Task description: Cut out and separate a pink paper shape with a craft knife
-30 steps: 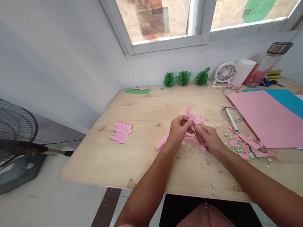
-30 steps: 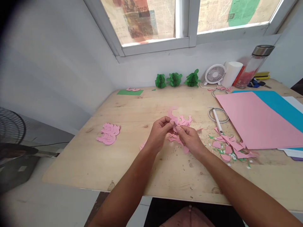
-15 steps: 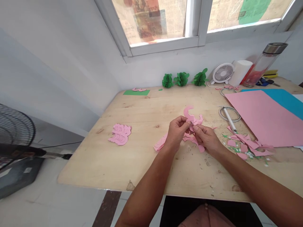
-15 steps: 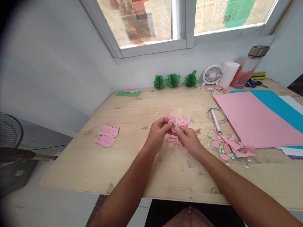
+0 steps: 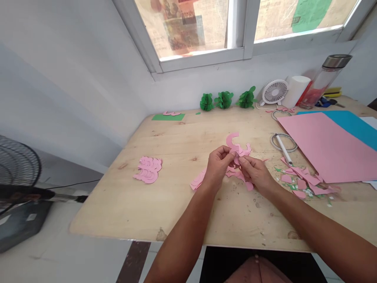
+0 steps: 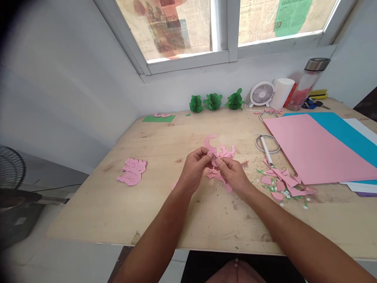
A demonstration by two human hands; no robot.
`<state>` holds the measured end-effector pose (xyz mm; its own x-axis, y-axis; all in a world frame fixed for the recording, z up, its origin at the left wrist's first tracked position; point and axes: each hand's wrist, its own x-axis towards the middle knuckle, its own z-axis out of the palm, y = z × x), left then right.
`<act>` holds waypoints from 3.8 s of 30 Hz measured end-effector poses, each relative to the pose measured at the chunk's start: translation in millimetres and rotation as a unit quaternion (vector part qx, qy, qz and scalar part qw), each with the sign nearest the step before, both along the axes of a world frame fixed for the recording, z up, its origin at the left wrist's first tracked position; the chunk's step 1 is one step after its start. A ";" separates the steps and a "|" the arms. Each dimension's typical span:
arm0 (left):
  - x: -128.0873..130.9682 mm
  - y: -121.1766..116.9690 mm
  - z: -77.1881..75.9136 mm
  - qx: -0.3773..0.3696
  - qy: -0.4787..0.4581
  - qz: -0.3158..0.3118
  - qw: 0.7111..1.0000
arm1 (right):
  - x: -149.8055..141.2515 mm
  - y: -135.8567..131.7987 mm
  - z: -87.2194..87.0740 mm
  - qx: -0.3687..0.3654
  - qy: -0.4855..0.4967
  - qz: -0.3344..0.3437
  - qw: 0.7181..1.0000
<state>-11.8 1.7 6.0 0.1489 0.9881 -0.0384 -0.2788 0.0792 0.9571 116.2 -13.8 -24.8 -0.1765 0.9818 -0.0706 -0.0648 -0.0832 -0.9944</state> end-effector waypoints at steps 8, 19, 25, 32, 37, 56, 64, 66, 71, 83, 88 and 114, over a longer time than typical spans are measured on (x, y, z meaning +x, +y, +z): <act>-0.8 2.5 -4.2 -0.014 -0.004 0.019 1.000 | 0.5 0.7 -2.3 0.003 -0.006 -0.001 1.000; -2.0 2.1 -3.7 -0.010 -0.009 0.023 1.000 | 0.4 0.6 -0.4 -0.004 -0.022 -0.003 1.000; -3.0 2.1 -4.2 -0.013 -0.007 0.018 1.000 | 0.3 1.3 -1.0 -0.003 -0.021 -0.021 1.000; -3.6 1.8 -4.2 -0.008 0.005 0.019 1.000 | 0.6 1.8 -0.5 -0.005 -0.006 -0.046 0.999; -4.8 2.1 -6.1 -0.001 0.010 0.011 1.000 | 0.8 2.1 0.5 -0.016 0.001 -0.053 0.998; -4.8 1.7 -5.8 0.013 0.015 0.024 1.000 | 2.0 3.1 -4.0 -0.035 0.024 -0.009 0.999; -6.6 1.7 -6.1 0.015 0.015 0.025 0.999 | 1.9 1.7 -2.7 -0.035 0.020 0.006 0.999; -6.6 1.6 -5.4 0.016 0.015 0.026 0.999 | 1.8 1.0 -1.6 -0.034 0.018 0.012 0.999; -6.3 1.2 -3.8 0.015 0.014 0.025 0.999 | 1.5 0.0 0.8 -0.035 0.019 0.029 0.999; -6.6 0.6 -3.1 0.012 0.012 0.022 1.000 | 0.5 -0.1 2.7 -0.050 0.029 0.036 0.998; -6.8 1.0 -3.7 0.016 0.014 0.024 0.999 | 0.5 -0.8 4.8 -0.051 0.026 0.044 0.997; -7.5 0.7 -3.2 0.018 0.015 0.022 0.999 | 0.4 -2.3 9.6 -0.040 0.018 0.040 0.998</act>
